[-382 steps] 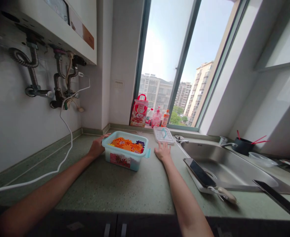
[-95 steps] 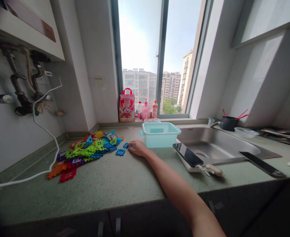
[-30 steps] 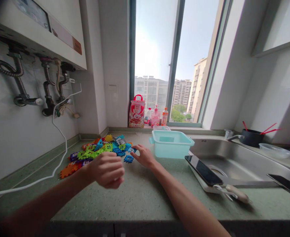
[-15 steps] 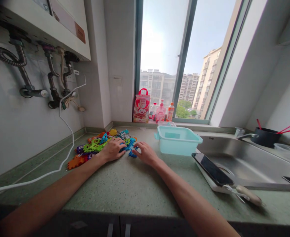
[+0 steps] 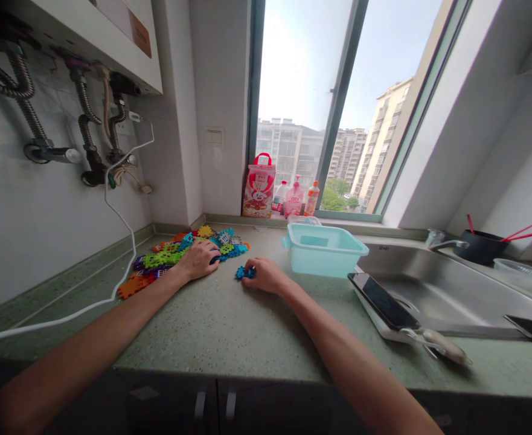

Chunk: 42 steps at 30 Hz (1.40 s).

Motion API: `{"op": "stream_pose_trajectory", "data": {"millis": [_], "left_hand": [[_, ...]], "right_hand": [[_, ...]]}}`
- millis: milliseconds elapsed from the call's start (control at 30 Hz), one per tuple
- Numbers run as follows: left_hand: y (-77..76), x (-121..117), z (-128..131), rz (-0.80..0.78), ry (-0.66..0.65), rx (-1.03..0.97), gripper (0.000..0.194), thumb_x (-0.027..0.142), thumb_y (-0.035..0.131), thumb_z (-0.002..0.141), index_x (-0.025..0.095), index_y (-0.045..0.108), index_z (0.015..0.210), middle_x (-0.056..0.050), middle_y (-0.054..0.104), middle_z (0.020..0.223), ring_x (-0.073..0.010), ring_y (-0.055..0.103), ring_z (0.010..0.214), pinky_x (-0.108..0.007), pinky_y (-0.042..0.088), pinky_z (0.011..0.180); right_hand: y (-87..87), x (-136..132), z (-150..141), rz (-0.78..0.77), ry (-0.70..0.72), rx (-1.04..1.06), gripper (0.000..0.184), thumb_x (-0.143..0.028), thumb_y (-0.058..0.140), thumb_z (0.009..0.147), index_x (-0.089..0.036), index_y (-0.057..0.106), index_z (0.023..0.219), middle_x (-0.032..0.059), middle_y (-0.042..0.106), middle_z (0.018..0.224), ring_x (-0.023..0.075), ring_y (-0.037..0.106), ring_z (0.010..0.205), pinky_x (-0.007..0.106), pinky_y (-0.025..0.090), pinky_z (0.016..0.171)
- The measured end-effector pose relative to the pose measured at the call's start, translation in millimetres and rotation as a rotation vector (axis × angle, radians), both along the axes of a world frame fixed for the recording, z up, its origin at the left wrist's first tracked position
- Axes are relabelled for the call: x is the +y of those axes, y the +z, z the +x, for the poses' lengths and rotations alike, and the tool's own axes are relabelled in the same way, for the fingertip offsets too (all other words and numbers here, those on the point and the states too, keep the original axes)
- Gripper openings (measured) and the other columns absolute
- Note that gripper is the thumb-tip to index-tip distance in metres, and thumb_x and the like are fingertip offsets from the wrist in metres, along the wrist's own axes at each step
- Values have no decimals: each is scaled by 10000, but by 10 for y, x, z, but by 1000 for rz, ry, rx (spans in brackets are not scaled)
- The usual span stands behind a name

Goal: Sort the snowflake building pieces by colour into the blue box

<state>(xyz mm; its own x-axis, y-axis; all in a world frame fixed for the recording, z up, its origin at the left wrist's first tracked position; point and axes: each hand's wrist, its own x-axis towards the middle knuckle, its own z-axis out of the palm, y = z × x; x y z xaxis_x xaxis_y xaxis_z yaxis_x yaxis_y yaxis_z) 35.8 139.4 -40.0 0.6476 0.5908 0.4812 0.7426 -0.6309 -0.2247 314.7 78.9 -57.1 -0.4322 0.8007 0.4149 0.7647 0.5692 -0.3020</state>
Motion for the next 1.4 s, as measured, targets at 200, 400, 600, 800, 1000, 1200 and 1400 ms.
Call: {"op": "stream_pose_trajectory", "data": {"millis": [200,400,600,800,1000,1200,1400], "left_hand": [[92,-146,52,14,-119,-30,202,237,618,927,236,803,1009,-92,740,1140,-296,611,1123,-481,438,1011],[137,-285,153,8,-332,48,275,275,546,1022,293,767,1184,-83,734,1058,-243,638,1039,-412,476,962],[65,-359,258,-85,-501,126,268,290,529,1036,301,772,1148,-60,752,1041,-220,647,1017,-385,486,968],[170,-335,169,-56,-250,-14,275,296,614,936,225,756,1160,-95,741,1061,-273,634,1056,-444,486,971],[176,-184,-28,-18,-41,-64,294,410,724,838,223,754,1063,-94,715,1063,-308,606,1089,-476,451,1005],[140,-123,-63,-26,-25,-29,227,402,741,828,227,728,973,-91,701,1046,-312,594,1093,-467,423,990],[122,-98,-76,-36,15,-34,247,411,736,833,215,682,973,-89,713,1012,-306,608,1043,-447,422,947]], "right_hand": [[7,21,126,7,41,-1,325,-325,784,792,-252,747,1106,30,768,980,189,694,848,293,513,812],[38,89,283,138,-67,65,313,-301,797,815,-237,746,1118,63,762,1007,213,699,905,322,525,862],[74,78,252,225,-66,201,283,-312,787,834,-242,729,1103,54,764,1044,209,697,937,329,524,896],[68,10,50,229,-54,247,272,-356,773,869,-242,724,1112,60,753,1076,212,686,972,341,516,932],[-53,19,-45,35,37,68,252,-347,792,855,-244,752,1082,55,750,1029,219,675,994,332,513,918],[-30,4,-18,-20,74,62,337,-376,817,815,-237,755,1115,61,758,1063,232,673,1012,349,510,932],[14,-30,-28,-42,36,45,306,-326,801,803,-248,772,1098,41,761,1012,204,678,899,322,511,865]]}}
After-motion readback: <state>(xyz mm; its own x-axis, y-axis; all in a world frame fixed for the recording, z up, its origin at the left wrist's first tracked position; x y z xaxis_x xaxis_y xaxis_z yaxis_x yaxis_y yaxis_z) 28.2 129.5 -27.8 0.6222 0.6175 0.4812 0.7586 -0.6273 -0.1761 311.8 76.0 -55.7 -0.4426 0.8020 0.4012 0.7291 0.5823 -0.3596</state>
